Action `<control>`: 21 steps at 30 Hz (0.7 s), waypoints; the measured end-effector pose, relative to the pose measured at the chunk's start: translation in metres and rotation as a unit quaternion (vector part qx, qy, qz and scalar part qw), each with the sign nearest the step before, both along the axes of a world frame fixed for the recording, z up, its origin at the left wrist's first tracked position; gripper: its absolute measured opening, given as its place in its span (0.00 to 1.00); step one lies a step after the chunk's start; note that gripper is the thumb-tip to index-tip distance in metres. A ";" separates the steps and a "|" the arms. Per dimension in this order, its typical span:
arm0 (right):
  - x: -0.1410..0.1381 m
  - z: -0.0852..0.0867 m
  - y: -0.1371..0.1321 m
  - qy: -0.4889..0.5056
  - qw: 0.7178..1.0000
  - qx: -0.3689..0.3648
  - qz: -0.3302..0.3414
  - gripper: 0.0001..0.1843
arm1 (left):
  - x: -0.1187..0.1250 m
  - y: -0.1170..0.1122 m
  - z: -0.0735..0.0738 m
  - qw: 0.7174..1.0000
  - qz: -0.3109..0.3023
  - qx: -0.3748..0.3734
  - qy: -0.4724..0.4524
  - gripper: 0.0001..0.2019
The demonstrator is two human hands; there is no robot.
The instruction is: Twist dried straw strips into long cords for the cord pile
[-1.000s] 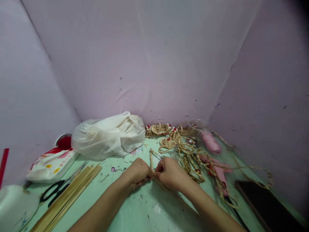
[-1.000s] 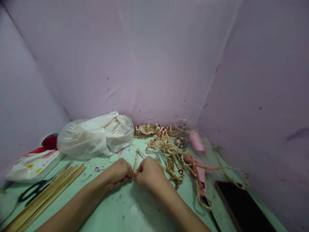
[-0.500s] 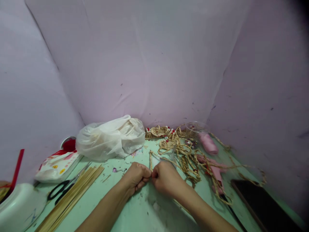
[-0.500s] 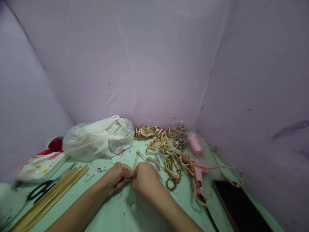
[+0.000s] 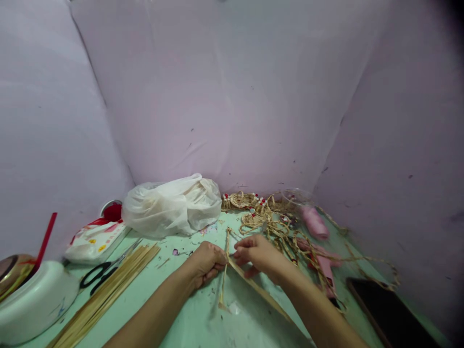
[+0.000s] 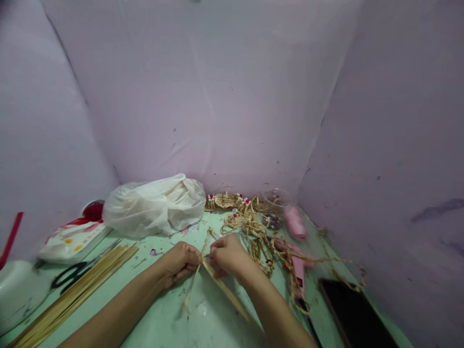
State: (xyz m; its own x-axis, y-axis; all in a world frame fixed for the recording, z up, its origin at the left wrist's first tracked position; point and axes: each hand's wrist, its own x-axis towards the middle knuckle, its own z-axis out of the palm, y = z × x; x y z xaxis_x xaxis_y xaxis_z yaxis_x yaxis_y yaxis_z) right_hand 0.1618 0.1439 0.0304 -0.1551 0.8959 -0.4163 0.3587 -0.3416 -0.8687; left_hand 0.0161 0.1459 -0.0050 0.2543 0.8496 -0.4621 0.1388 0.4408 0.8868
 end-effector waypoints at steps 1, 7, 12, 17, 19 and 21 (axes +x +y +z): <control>-0.005 -0.006 0.001 0.040 0.999 -0.032 -0.003 0.05 | -0.001 0.001 -0.001 1.000 -0.001 -0.001 -0.003 0.06; -0.019 -0.029 0.002 0.099 0.993 -0.062 0.015 0.06 | -0.002 0.003 -0.003 1.000 -0.017 0.000 0.003 0.03; -0.016 -0.040 0.007 0.055 0.998 -0.015 0.007 0.07 | -0.002 0.001 0.006 0.992 -0.062 0.050 0.095 0.05; -0.017 -0.046 0.009 0.070 0.997 -0.029 0.004 0.05 | -0.007 0.000 0.012 0.953 -0.094 0.110 0.268 0.06; -0.017 -0.047 0.009 0.083 0.996 -0.033 0.003 0.04 | -0.006 -0.004 0.012 0.936 -0.091 0.131 0.313 0.07; -0.018 -0.048 0.009 0.092 0.995 -0.033 -0.004 0.03 | 0.000 -0.010 0.011 0.918 -0.076 0.149 0.359 0.08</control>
State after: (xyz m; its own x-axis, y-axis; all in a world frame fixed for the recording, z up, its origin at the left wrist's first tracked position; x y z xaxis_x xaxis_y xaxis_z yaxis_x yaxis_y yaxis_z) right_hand 0.1437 0.1530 -0.0180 -0.2277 0.8687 -0.4400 0.1919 -0.4030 -0.8949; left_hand 0.0162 0.1354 0.0064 0.1013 0.9451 -0.3105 0.7746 0.1210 0.6208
